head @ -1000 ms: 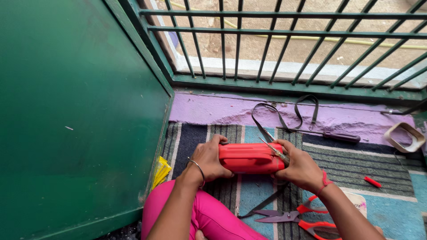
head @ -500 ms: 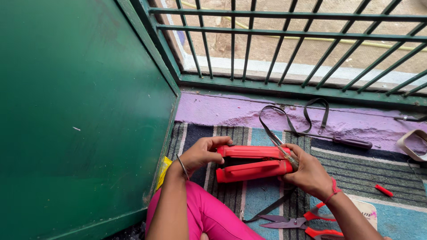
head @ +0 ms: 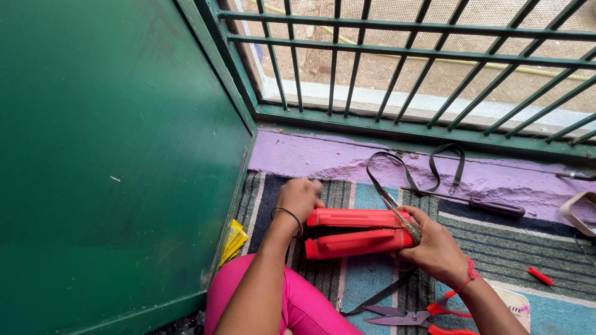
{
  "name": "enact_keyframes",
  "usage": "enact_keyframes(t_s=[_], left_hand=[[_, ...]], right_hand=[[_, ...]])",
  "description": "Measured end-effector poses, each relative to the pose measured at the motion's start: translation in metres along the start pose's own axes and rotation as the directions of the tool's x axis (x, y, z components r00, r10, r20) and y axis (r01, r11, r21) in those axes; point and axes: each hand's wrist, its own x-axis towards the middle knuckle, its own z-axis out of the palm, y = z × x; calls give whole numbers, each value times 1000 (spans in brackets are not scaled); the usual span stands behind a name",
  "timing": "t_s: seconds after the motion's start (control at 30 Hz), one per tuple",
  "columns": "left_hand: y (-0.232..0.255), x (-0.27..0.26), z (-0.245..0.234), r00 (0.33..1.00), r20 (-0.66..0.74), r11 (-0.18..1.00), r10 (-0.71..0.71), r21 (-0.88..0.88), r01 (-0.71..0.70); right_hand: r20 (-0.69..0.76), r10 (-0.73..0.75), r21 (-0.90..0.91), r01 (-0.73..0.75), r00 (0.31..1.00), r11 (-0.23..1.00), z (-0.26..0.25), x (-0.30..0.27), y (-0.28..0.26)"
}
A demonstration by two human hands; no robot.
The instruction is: The person disassembles a red portable power bank, removes the battery, and reconnects the internal wires. They then reassemble the casing and secure it with a screwdriver.
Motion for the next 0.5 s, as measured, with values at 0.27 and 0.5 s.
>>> enact_keyframes(t_s=[0.27,0.5], left_hand=[[-66,36,-3,997,-37,828,-61,-559,30],[-71,22,-23,983,-179,876,53,-464,-131]], right_hand=[[6,-33,67,33,999,997,2,3,6],[-5,-9,16,9,1000,1000,1,0,0]])
